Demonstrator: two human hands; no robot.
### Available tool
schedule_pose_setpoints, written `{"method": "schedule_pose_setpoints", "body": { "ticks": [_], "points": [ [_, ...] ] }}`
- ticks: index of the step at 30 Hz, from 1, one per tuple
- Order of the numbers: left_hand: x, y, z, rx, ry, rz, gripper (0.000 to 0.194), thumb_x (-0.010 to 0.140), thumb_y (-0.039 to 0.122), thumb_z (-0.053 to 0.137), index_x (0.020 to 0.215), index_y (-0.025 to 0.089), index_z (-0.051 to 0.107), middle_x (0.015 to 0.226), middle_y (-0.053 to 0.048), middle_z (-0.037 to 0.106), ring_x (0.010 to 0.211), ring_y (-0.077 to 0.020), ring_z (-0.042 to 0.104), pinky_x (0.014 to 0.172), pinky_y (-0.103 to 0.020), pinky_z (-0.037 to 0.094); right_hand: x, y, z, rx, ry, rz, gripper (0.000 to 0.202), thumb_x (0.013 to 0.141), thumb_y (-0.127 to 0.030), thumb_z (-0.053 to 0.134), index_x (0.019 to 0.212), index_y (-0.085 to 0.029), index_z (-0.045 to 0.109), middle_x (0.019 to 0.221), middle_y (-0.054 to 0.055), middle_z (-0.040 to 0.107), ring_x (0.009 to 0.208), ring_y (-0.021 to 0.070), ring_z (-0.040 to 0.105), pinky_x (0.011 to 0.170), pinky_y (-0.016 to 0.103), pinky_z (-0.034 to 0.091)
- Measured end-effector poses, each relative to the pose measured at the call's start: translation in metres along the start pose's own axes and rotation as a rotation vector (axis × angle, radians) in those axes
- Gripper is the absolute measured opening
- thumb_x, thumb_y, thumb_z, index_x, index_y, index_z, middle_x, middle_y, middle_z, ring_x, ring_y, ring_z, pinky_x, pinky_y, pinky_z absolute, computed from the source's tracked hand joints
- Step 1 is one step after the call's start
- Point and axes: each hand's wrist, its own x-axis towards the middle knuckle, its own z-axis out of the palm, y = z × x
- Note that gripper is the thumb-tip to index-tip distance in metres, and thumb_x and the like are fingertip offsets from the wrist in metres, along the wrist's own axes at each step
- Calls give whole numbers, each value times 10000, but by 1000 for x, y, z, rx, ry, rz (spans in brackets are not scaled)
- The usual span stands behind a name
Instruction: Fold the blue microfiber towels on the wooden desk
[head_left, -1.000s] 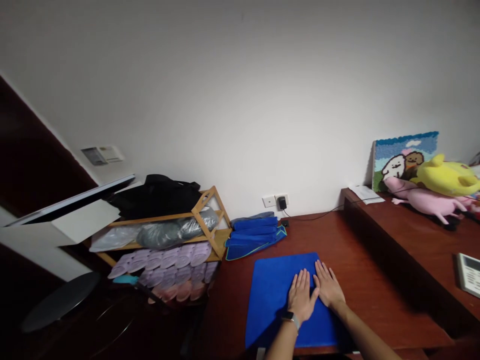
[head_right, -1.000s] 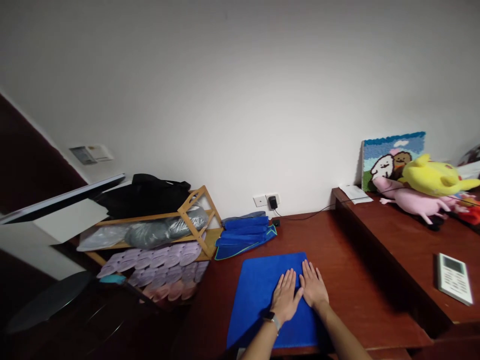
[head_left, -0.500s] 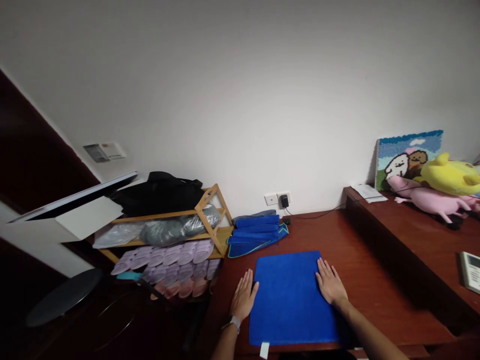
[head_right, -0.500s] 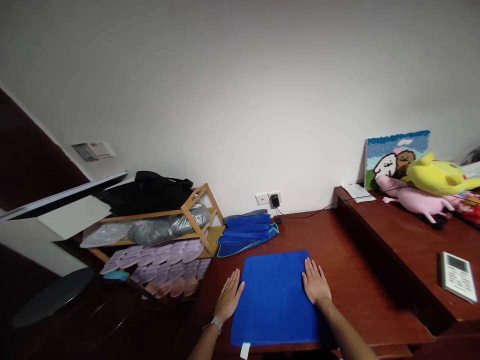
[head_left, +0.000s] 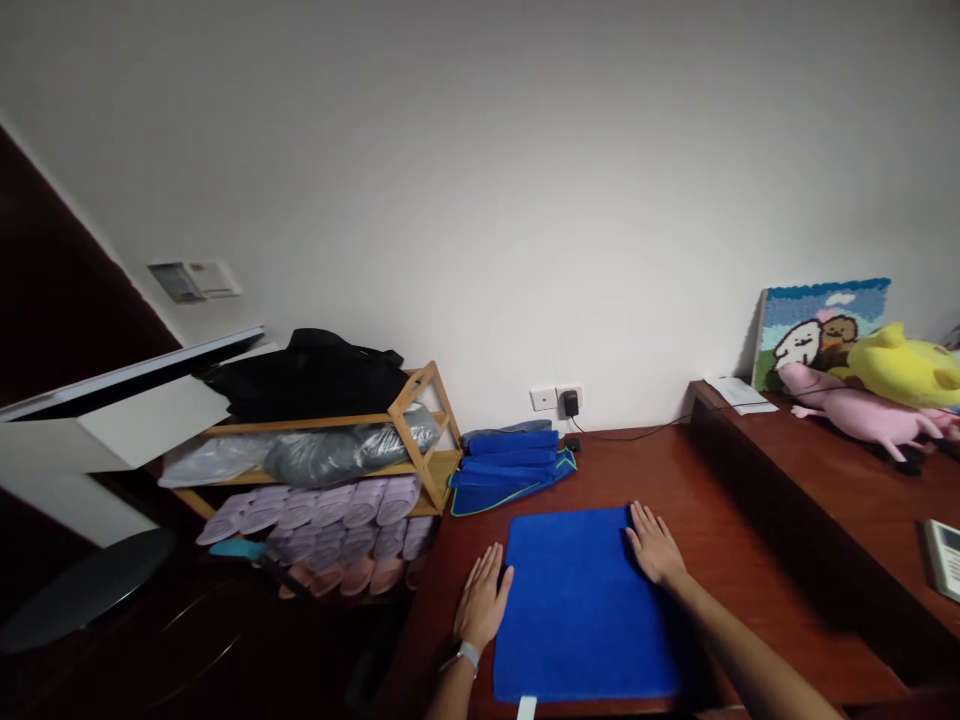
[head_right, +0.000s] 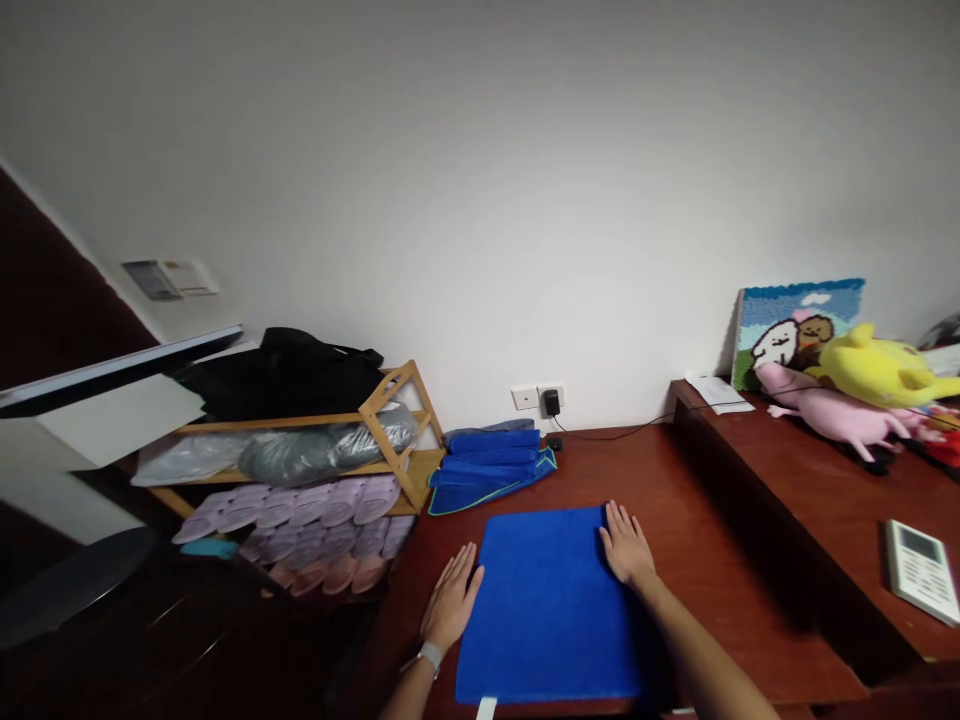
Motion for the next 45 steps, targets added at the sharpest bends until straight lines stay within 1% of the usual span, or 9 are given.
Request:
{"method": "schedule_pose_setpoints", "body": {
  "ticks": [12, 15, 19, 24, 26, 28, 31, 34, 45],
  "points": [
    [0, 0, -7, -61, -50, -46, 622, 1059, 539, 315, 1580, 222, 438, 1646, -60, 454, 1539, -231, 376, 1290, -477, 314, 10, 1, 17, 16, 57, -6, 697, 1045, -442, 173, 1648, -103, 254, 1715, 82, 244, 1598, 241, 184, 1306, 474, 127],
    [7, 11, -10, -83, 27, -88, 604, 1068, 488, 271, 1586, 220, 428, 1631, -63, 483, 1527, -234, 401, 1273, -487, 350, 10, -1, 13, 52, 53, -9, 690, 1045, -449, 186, 1648, -122, 265, 1713, 82, 252, 1598, 246, 188, 1305, 482, 124],
    [30, 81, 1, -52, 62, 101, 580, 1083, 428, 227, 1610, 243, 380, 1642, -47, 466, 1540, -227, 379, 1295, -519, 301, 8, -4, 7, 65, 44, -1, 689, 1049, -453, 177, 1651, -125, 250, 1718, 76, 240, 1602, 236, 169, 1306, 464, 109],
    [65, 208, 58, -22, -139, 316, 668, 1075, 506, 227, 1661, 185, 227, 1718, -86, 261, 1597, -262, 223, 1313, -518, 257, 6, -3, 5, 29, 22, -13, 683, 1049, -439, 175, 1647, -115, 243, 1723, 71, 220, 1604, 230, 153, 1306, 449, 106],
    [75, 237, 84, -39, -200, 347, 675, 1074, 499, 199, 1672, 192, 148, 1723, -88, 217, 1604, -263, 180, 1318, -529, 237, 7, 0, 9, 7, 27, -34, 664, 1046, -410, 187, 1644, -130, 262, 1725, 61, 216, 1604, 228, 152, 1305, 446, 120],
    [81, 248, 103, -49, -231, 328, 675, 1072, 488, 176, 1674, 198, 81, 1722, -93, 210, 1603, -265, 163, 1319, -545, 229, 9, 2, 14, 3, 41, -49, 651, 1043, -398, 200, 1643, -159, 280, 1725, 49, 216, 1603, 226, 157, 1303, 442, 138],
    [83, 236, 111, -46, -239, 292, 678, 1070, 502, 165, 1674, 205, 82, 1719, -97, 225, 1599, -268, 165, 1320, -553, 216, 11, 3, 17, 17, 54, -49, 651, 1044, -407, 210, 1645, -168, 280, 1721, 49, 227, 1601, 228, 168, 1303, 450, 149],
    [80, 207, 97, -4, -240, 300, 687, 1070, 538, 176, 1673, 210, 147, 1724, -85, 228, 1603, -263, 170, 1323, -535, 206, 11, 1, 14, 30, 57, -25, 660, 1044, -399, 198, 1646, -140, 266, 1716, 61, 237, 1600, 233, 173, 1306, 464, 131],
    [77, 43, 23, 146, -155, 19, 699, 1069, 571, 221, 1645, 181, 293, 1701, -113, 317, 1580, -259, 273, 1294, -503, 261, 9, -2, 12, 74, 51, 0, 684, 1039, -442, 192, 1652, -143, 254, 1716, 54, 241, 1601, 230, 174, 1309, 469, 111]
  ]
}}
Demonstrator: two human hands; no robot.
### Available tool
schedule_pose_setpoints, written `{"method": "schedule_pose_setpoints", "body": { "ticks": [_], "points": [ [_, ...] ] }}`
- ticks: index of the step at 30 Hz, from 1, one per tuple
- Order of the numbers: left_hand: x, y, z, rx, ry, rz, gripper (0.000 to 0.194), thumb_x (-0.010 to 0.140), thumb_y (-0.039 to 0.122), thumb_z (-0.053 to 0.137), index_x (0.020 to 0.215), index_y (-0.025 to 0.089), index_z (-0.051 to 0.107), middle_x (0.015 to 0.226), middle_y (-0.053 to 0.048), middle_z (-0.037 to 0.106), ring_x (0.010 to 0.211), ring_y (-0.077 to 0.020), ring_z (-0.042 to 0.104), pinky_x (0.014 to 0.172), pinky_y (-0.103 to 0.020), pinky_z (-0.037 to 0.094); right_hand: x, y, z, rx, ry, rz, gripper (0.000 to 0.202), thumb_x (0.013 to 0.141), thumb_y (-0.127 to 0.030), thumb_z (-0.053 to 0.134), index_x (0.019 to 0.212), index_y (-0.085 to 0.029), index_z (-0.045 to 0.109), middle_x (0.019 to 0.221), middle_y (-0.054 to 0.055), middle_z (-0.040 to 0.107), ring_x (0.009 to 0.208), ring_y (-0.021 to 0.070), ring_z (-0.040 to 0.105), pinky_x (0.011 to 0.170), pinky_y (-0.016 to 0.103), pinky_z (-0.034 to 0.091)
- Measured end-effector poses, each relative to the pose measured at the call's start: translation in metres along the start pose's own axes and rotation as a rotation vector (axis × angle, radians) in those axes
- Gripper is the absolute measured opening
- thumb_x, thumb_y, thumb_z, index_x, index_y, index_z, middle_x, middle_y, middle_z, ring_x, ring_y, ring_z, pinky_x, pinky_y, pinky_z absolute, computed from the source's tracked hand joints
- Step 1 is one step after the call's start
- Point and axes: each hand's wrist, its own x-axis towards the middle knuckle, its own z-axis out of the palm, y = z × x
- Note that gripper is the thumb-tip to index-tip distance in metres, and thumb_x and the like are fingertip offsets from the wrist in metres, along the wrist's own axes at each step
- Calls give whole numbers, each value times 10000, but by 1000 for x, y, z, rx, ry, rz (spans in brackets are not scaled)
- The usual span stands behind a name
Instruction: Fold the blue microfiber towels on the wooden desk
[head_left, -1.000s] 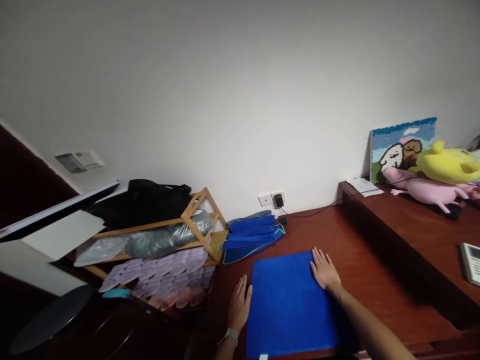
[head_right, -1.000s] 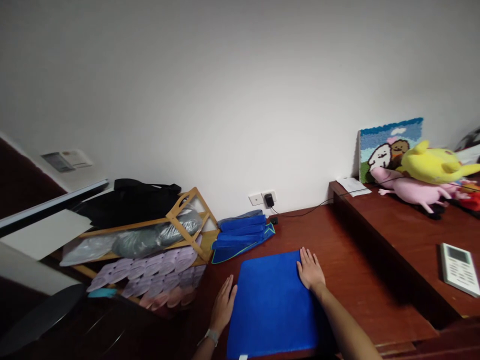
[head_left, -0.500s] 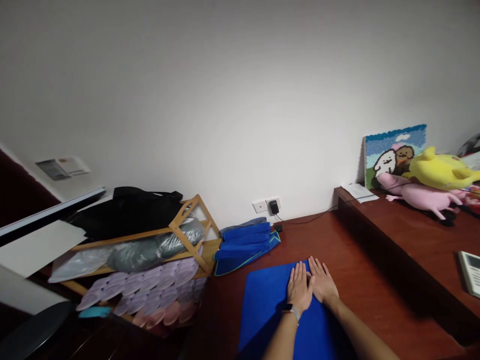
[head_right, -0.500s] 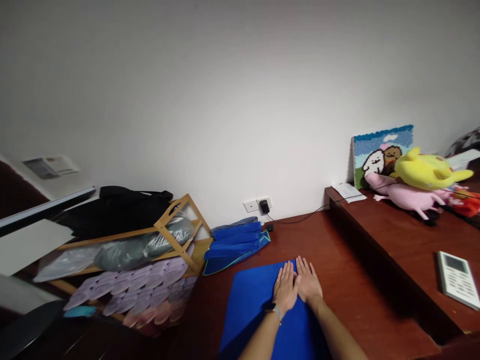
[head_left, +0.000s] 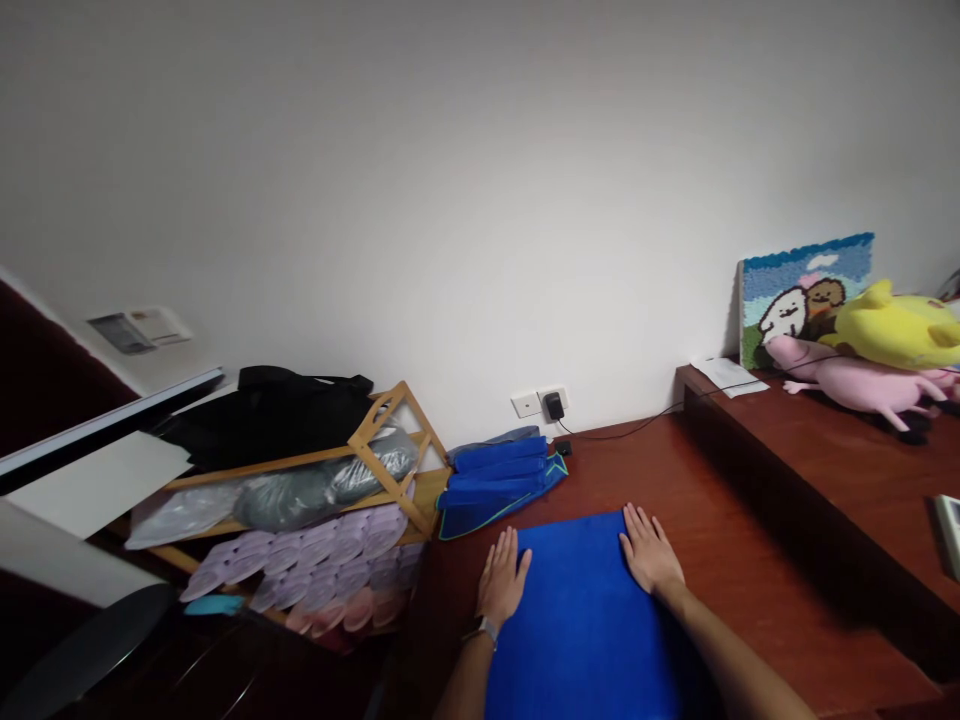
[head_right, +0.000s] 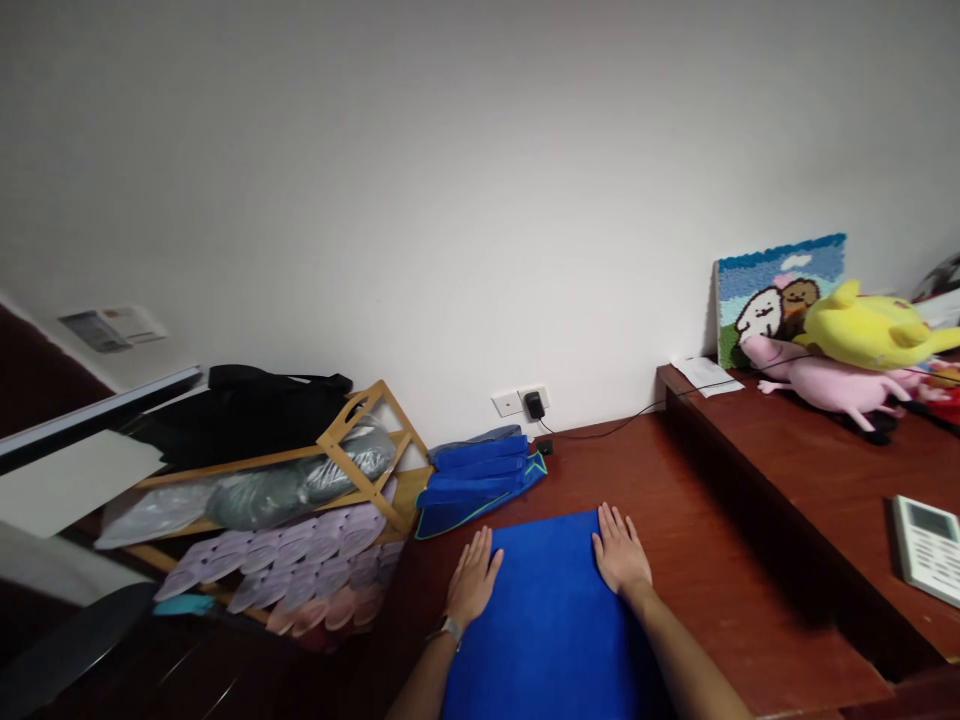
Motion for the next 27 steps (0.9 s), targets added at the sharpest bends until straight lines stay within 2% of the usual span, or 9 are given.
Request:
{"method": "schedule_pose_setpoints", "body": {
  "ticks": [5, 9, 12, 14, 16, 21, 27],
  "points": [
    [-16, -40, -4, -14, 7, -92, 679, 1070, 544, 218, 1621, 172, 350, 1690, -118, 341, 1570, -245, 295, 1290, -483, 269, -2, -2, -3, -36, -19, 12, 695, 1036, -447, 177, 1653, -131, 238, 1721, 41, 221, 1603, 221, 165, 1308, 451, 102],
    [-60, -66, 3, -37, 82, -171, 660, 1068, 504, 216, 1615, 164, 364, 1689, -111, 355, 1571, -249, 286, 1282, -483, 301, -3, -2, -3, -45, -18, 10, 691, 1034, -448, 187, 1655, -150, 240, 1721, 44, 229, 1602, 219, 170, 1307, 454, 105],
    [-97, -79, 6, -43, 114, -177, 645, 1066, 487, 215, 1611, 183, 379, 1682, -83, 382, 1573, -251, 281, 1284, -493, 306, -4, 0, -1, -55, -12, 0, 695, 1034, -457, 178, 1655, -150, 244, 1720, 46, 239, 1600, 220, 179, 1305, 454, 117],
    [-113, -79, 5, -46, 130, -160, 631, 1067, 489, 222, 1603, 208, 400, 1674, -62, 401, 1571, -251, 293, 1287, -504, 301, -4, 2, 1, -64, -3, -8, 697, 1034, -459, 173, 1652, -148, 255, 1717, 50, 247, 1598, 227, 189, 1304, 460, 125],
    [-119, -75, 2, -51, 149, -162, 618, 1066, 496, 243, 1583, 222, 440, 1656, -56, 434, 1559, -258, 328, 1285, -515, 307, -3, 3, 4, -75, 4, -9, 697, 1032, -456, 177, 1650, -148, 265, 1714, 52, 260, 1596, 233, 198, 1302, 465, 130],
    [-116, -65, -9, -59, 189, -183, 586, 1061, 479, 280, 1538, 230, 512, 1618, -49, 493, 1521, -264, 412, 1267, -520, 347, -2, 4, 7, -92, 10, -9, 704, 1029, -460, 185, 1651, -138, 260, 1708, 57, 280, 1591, 233, 215, 1301, 462, 140],
    [-118, -64, -11, -43, 195, -177, 582, 1059, 456, 281, 1518, 204, 535, 1610, -63, 504, 1506, -257, 441, 1262, -503, 358, -4, 3, 8, -124, -1, 0, 723, 1023, -469, 171, 1654, -123, 242, 1717, 59, 251, 1597, 232, 193, 1300, 462, 124]
  ]
}}
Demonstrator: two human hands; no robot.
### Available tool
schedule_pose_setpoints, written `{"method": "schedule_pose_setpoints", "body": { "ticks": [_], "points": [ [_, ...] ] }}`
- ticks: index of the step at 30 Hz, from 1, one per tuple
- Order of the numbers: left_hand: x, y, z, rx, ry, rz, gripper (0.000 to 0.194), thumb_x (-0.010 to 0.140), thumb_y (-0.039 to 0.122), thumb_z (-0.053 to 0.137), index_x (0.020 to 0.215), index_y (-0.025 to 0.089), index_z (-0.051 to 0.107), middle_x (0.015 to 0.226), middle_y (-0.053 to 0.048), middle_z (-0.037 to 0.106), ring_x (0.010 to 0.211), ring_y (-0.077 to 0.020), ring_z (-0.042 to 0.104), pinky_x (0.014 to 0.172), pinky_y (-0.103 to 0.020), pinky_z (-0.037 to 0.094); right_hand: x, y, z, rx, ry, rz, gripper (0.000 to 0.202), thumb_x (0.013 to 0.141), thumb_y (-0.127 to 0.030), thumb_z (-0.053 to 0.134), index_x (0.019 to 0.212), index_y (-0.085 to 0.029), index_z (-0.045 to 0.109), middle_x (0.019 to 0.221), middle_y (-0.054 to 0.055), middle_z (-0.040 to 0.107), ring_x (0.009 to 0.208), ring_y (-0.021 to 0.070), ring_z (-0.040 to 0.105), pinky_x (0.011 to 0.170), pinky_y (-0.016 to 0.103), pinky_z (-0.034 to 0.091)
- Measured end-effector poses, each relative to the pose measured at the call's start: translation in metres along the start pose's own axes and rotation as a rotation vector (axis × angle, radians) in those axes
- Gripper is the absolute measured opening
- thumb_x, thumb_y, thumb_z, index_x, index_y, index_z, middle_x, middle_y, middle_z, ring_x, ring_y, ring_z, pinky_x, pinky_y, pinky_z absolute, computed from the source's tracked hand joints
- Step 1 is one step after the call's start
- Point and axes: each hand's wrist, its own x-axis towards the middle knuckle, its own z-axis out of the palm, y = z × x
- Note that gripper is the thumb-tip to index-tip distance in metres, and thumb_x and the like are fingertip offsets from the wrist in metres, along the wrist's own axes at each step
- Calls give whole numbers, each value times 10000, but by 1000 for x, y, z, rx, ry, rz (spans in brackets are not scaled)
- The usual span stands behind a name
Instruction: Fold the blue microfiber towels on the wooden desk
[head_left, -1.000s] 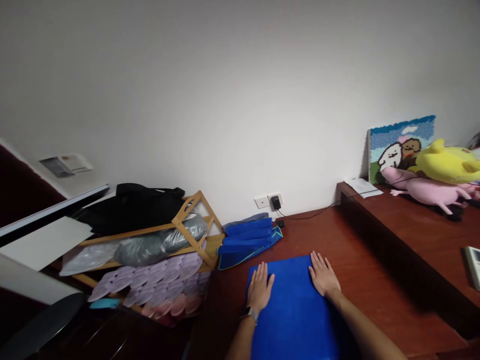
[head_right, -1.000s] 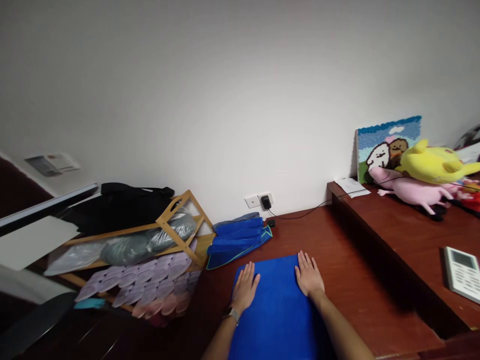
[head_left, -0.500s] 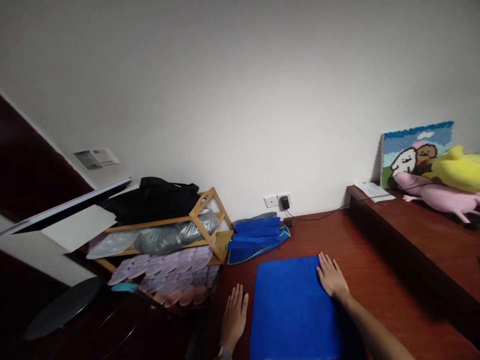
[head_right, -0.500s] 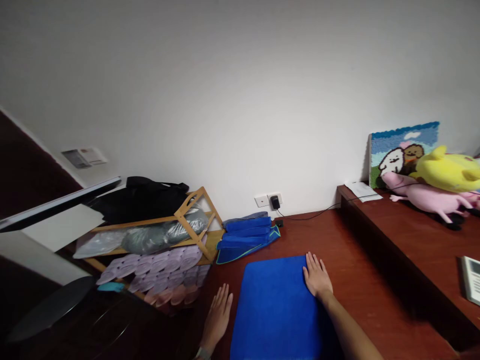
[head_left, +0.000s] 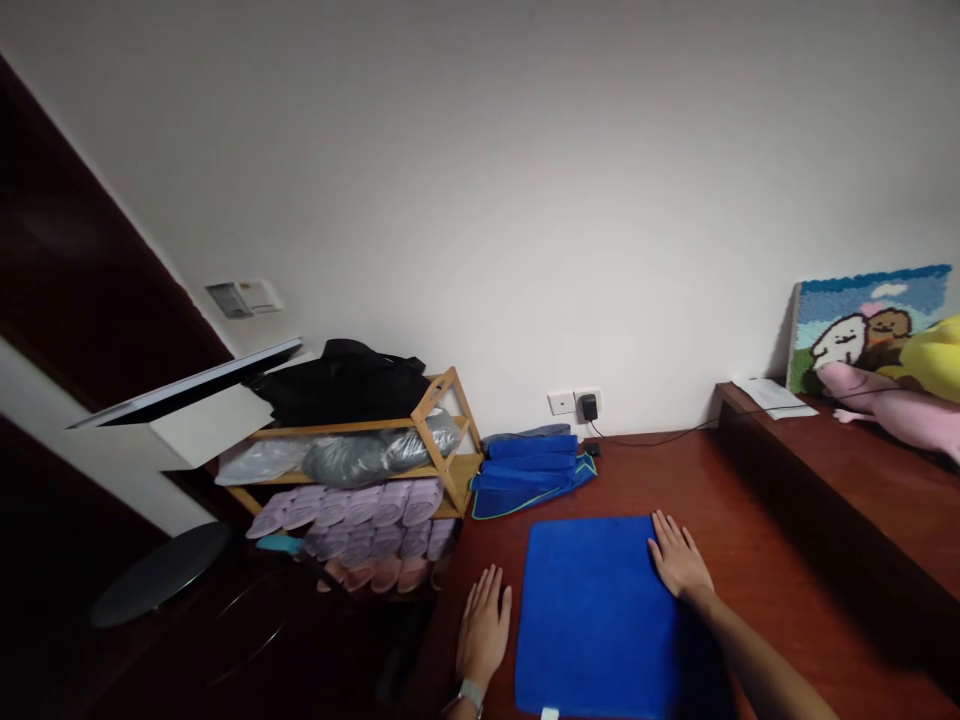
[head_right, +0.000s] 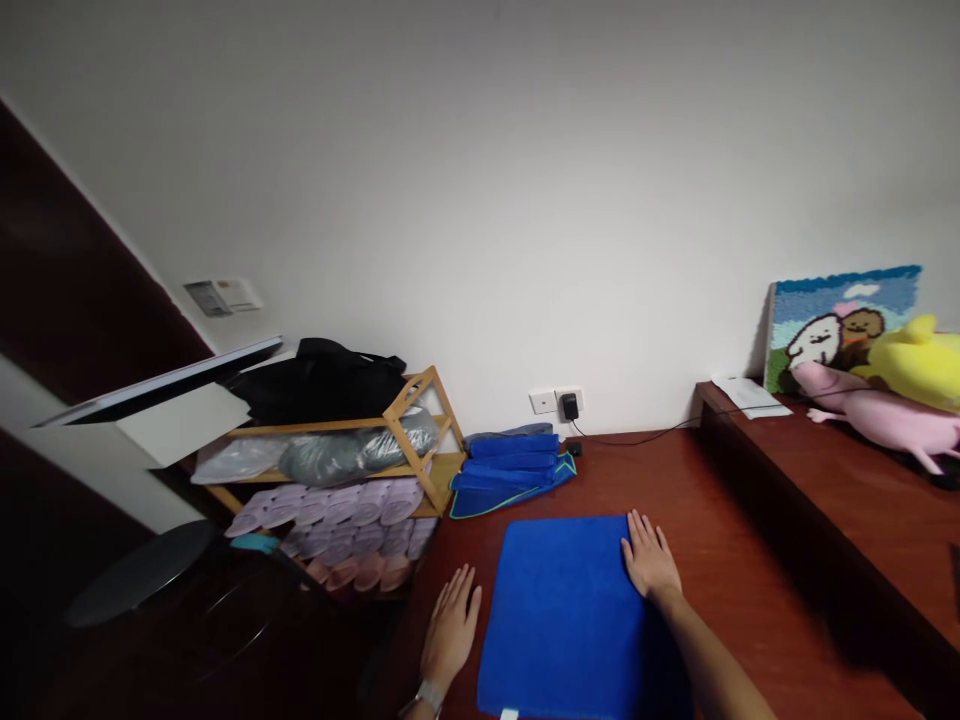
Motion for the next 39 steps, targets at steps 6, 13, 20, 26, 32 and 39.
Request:
{"method": "schedule_pose_setpoints", "body": {
  "ticks": [6, 13, 20, 26, 32, 39],
  "points": [
    [1, 2, 0, -5, 36, 5, 556, 1052, 435, 312, 1486, 202, 570, 1587, -77, 539, 1487, -264, 470, 1254, -500, 364, -3, -12, -24, -21, -67, 34, 710, 1021, -433, 189, 1654, -117, 245, 1727, 70, 226, 1599, 243, 181, 1297, 464, 130],
    [5, -2, 6, -59, 138, 39, 495, 1020, 387, 386, 1383, 186, 656, 1488, -104, 643, 1410, -275, 560, 1194, -501, 441, -108, -22, -30, 142, 149, -77, 570, 991, -343, 310, 1460, -193, 597, 1640, 102, 445, 1504, 274, 409, 1250, 465, 307],
    [-17, 13, -16, -144, 220, 109, 491, 1027, 346, 309, 1217, 200, 738, 1254, -115, 760, 1207, -274, 689, 1082, -477, 544, -228, 2, -29, 285, 64, -148, 467, 964, -365, 455, 1359, -269, 684, 1458, 88, 633, 1322, 282, 596, 1146, 418, 468],
    [-91, 25, -18, -289, 88, 196, 446, 1049, 447, 388, 1330, 277, 690, 1393, -76, 701, 1313, -248, 635, 1137, -462, 524, -254, 18, -28, 301, 56, -170, 555, 940, -299, 448, 1476, -286, 594, 1530, 51, 586, 1413, 267, 532, 1207, 409, 422],
    [-122, 25, -9, -244, -2, 217, 481, 1038, 392, 387, 1481, 335, 568, 1582, -15, 555, 1468, -227, 496, 1223, -487, 435, -257, 19, -7, 176, 138, -199, 603, 912, -235, 435, 1498, -262, 571, 1528, 47, 591, 1406, 253, 539, 1213, 424, 410],
    [-113, 33, -7, -166, -23, 226, 492, 1017, 319, 385, 1465, 286, 587, 1573, -37, 563, 1455, -232, 513, 1230, -511, 419, -250, 31, 11, 30, 332, -300, 592, 903, -217, 468, 1474, -317, 588, 1480, 9, 637, 1324, 245, 606, 1193, 469, 386]
  ]
}}
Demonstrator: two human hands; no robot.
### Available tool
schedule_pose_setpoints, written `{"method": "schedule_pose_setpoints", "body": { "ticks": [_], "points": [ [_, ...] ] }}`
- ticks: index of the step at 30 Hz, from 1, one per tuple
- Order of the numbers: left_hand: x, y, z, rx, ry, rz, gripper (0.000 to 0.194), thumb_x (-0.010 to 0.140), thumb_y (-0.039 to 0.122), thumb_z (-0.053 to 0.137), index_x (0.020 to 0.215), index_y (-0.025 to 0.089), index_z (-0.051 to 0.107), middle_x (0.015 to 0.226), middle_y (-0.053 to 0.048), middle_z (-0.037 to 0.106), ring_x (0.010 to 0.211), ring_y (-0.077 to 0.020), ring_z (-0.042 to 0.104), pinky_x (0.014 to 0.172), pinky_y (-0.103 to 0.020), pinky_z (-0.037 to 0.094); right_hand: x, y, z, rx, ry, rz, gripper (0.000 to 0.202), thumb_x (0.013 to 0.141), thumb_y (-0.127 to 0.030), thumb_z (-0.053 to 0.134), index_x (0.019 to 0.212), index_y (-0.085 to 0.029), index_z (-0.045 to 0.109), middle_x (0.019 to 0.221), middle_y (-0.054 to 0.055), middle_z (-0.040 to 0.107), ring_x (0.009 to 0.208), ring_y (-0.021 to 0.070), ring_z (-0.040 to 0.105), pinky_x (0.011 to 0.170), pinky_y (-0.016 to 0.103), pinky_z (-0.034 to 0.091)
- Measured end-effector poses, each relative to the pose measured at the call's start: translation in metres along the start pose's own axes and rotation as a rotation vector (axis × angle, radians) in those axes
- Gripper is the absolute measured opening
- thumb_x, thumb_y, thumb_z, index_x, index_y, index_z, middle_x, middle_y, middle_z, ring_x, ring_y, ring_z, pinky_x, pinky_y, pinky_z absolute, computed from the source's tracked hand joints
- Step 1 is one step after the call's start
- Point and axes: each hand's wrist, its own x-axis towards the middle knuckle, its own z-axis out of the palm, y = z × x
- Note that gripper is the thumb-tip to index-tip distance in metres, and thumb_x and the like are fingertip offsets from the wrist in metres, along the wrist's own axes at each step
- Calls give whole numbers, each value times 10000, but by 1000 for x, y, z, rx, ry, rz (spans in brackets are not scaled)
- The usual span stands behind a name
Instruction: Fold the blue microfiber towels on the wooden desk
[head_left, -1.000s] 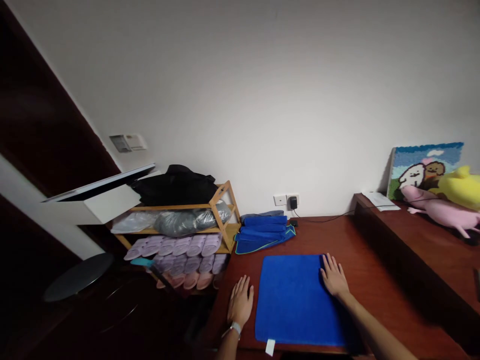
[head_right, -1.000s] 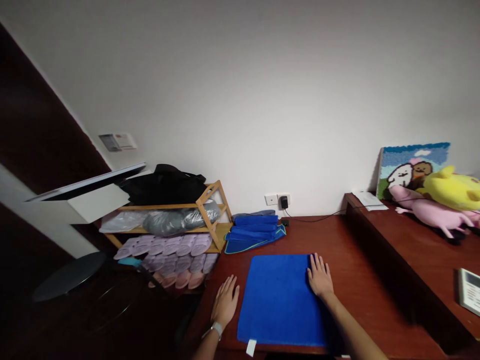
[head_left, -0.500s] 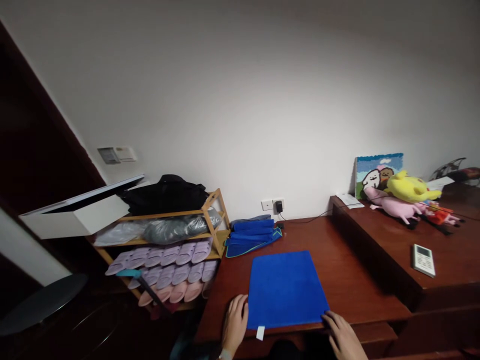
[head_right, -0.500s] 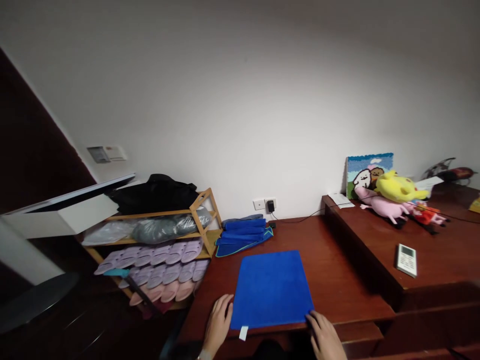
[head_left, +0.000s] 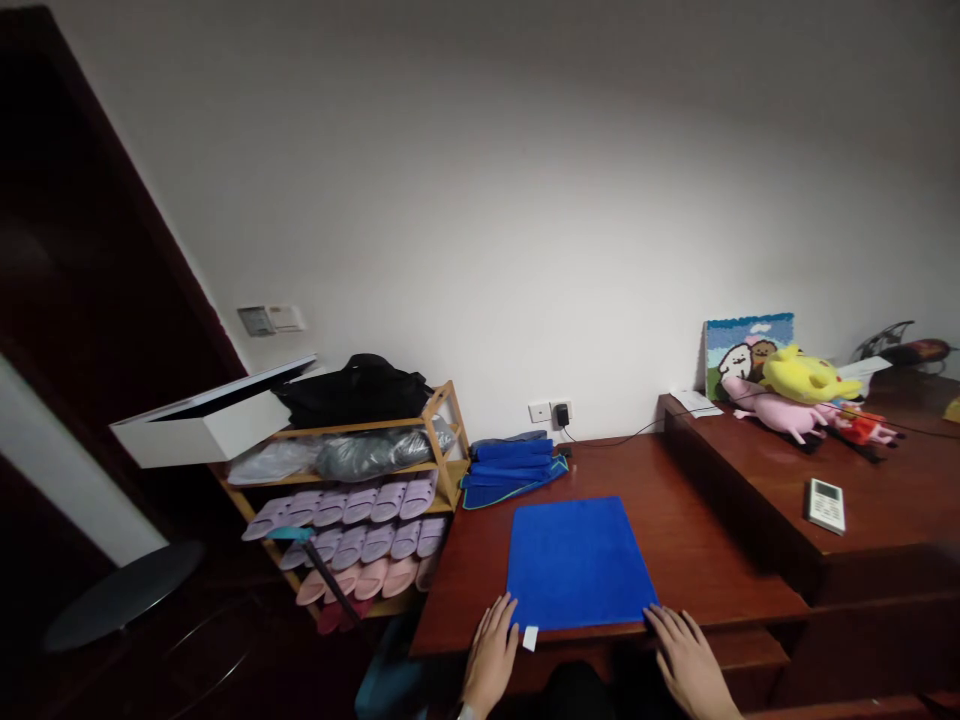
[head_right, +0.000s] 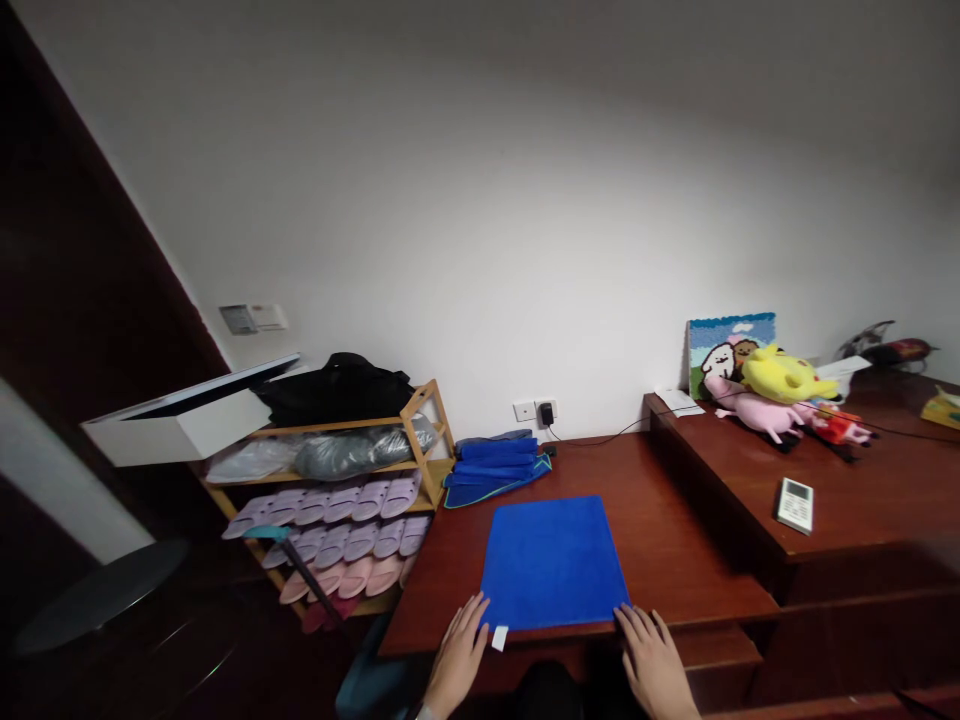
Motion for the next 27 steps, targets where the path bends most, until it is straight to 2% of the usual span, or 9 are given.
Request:
{"method": "schedule_pose_setpoints", "body": {
  "ticks": [4, 8, 11, 15, 18, 22, 24, 27],
  "points": [
    [-1, 4, 0, 43, 31, -1, 482, 1010, 307, 392, 1433, 278, 621, 1536, -47, 604, 1425, -247, 548, 1214, -503, 444, 3, -3, -1, -49, 42, 8, 482, 944, -279, 484, 1390, -323, 659, 1395, 15, 701, 1258, 256, 643, 1187, 474, 353],
    [-6, -2, 1, 67, 86, 21, 447, 1009, 331, 430, 1394, 314, 656, 1473, -29, 660, 1375, -257, 594, 1199, -500, 469, 16, -16, -12, -84, -3, 54, 412, 985, -315, 441, 1289, -323, 720, 1295, 37, 750, 1226, 286, 650, 1177, 520, 338],
    [-8, -12, -2, 74, 113, 16, 422, 1022, 371, 426, 1348, 319, 689, 1419, -24, 699, 1347, -255, 616, 1194, -503, 474, 41, -38, -24, -77, -63, 152, 431, 1009, -316, 384, 1265, -298, 730, 1286, 68, 744, 1239, 298, 637, 1178, 541, 334],
    [-2, -29, -11, 100, 130, -23, 427, 1025, 364, 396, 1285, 288, 726, 1379, -35, 724, 1327, -257, 631, 1203, -504, 457, 88, -84, -31, -42, -111, 264, 458, 1011, -349, 377, 1339, -279, 689, 1423, 99, 665, 1323, 310, 581, 1158, 525, 374],
    [14, -45, -19, 139, 136, -73, 441, 1010, 347, 389, 1265, 258, 738, 1365, -59, 731, 1311, -266, 643, 1172, -488, 483, 119, -122, -22, -14, -172, 283, 469, 984, -394, 431, 1401, -349, 641, 1506, 76, 607, 1401, 346, 517, 1150, 596, 373],
    [46, -70, -28, 202, 166, -136, 437, 982, 315, 401, 1234, 230, 748, 1347, -81, 735, 1291, -268, 655, 1129, -465, 514, 143, -158, 5, 14, -262, 287, 549, 948, -541, 502, 1483, -430, 556, 1617, 39, 488, 1506, 422, 372, 1151, 742, 286],
    [59, -82, -30, 229, 197, -157, 435, 971, 294, 399, 1223, 217, 745, 1339, -87, 736, 1286, -269, 655, 1123, -464, 512, 147, -165, 21, 10, -282, 297, 591, 929, -606, 521, 1496, -440, 539, 1640, 43, 451, 1519, 456, 331, 1138, 802, 233],
    [70, -94, -25, 232, 264, -157, 428, 980, 305, 389, 1218, 206, 732, 1307, -93, 745, 1253, -267, 665, 1098, -457, 520, 148, -159, 41, 7, -248, 292, 615, 928, -659, 514, 1507, -452, 521, 1642, 47, 445, 1521, 468, 317, 1136, 831, 179]
  ]
}}
